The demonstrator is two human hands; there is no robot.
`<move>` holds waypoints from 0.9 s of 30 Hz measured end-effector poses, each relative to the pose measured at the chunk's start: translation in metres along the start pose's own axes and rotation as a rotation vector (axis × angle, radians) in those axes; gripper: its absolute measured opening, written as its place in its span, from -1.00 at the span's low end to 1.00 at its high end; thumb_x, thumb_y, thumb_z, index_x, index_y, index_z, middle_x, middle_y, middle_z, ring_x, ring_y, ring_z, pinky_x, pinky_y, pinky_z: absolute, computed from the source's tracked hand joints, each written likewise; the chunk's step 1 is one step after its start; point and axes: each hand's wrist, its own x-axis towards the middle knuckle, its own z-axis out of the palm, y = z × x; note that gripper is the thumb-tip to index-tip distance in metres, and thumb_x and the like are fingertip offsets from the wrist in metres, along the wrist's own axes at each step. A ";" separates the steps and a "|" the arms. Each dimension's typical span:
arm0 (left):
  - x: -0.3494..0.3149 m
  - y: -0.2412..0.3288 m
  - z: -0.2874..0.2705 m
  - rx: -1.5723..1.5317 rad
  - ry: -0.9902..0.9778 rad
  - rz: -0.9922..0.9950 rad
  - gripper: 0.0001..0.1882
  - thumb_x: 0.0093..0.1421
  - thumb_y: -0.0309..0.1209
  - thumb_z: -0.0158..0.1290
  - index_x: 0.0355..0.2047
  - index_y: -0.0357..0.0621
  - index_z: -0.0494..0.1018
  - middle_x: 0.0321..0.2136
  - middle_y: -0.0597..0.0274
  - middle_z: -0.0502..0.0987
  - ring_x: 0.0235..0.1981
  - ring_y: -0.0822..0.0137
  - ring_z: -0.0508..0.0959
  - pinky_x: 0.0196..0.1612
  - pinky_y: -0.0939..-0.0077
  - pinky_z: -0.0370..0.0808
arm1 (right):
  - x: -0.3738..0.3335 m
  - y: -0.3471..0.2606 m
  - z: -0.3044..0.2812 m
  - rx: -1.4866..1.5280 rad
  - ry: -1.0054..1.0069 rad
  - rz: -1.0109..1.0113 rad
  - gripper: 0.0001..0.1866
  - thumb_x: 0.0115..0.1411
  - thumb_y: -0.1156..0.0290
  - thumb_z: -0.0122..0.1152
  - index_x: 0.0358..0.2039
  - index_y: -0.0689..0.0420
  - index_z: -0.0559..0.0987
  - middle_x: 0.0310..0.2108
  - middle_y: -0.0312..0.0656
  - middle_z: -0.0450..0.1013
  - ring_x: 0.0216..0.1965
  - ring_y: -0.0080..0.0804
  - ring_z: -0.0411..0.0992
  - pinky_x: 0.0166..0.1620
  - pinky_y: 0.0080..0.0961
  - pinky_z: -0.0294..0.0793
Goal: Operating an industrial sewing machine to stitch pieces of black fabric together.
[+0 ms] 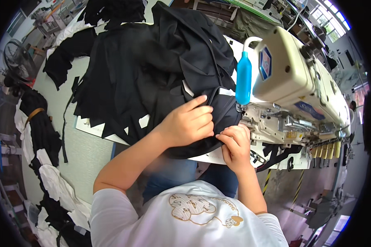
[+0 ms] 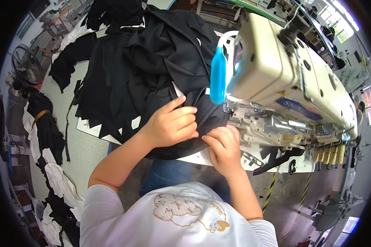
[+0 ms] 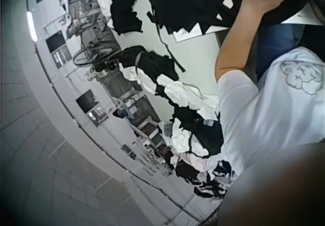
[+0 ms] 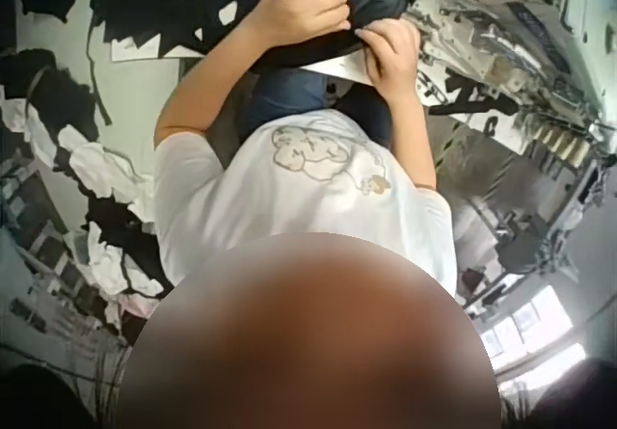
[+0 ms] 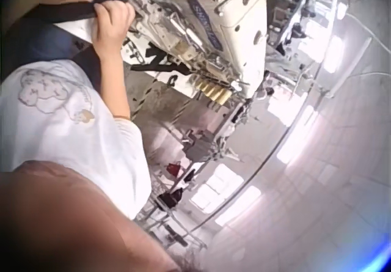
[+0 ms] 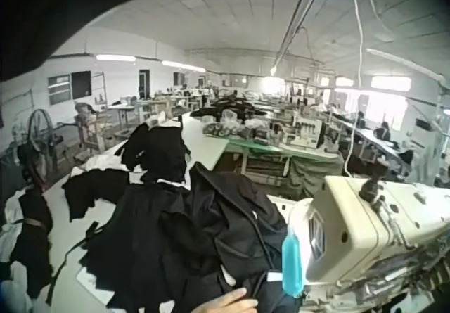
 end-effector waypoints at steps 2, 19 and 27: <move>-0.009 0.009 0.010 0.000 0.029 -0.055 -0.83 0.11 -0.25 0.29 -0.39 -0.01 0.58 -0.34 0.37 0.56 -0.14 0.34 0.61 0.33 0.06 0.45 | 0.000 0.001 0.000 -0.009 -0.010 -0.002 -0.66 -0.06 0.59 0.33 -0.20 0.10 0.66 -0.19 -0.22 0.52 -0.08 -0.13 0.49 0.16 -0.03 0.36; -0.029 0.005 0.014 0.136 0.192 -0.202 -0.78 0.11 -0.37 0.24 -0.20 0.06 0.68 -0.30 0.44 0.50 -0.21 0.34 0.51 0.06 0.18 0.44 | 0.002 -0.001 0.004 0.017 -0.022 -0.013 -0.59 -0.17 0.62 0.30 -0.21 0.11 0.67 -0.21 -0.23 0.54 -0.10 -0.14 0.51 0.06 -0.10 0.40; 0.011 0.052 -0.036 -0.444 0.168 -0.602 -0.41 0.03 -0.05 0.41 -0.06 -0.15 0.53 -0.14 0.07 0.57 -0.10 -0.01 0.58 -0.02 0.17 0.52 | 0.025 -0.020 -0.001 0.000 0.152 -0.050 -0.61 -0.15 0.60 0.33 -0.20 0.13 0.69 -0.28 -0.26 0.55 -0.19 -0.19 0.52 -0.04 -0.25 0.39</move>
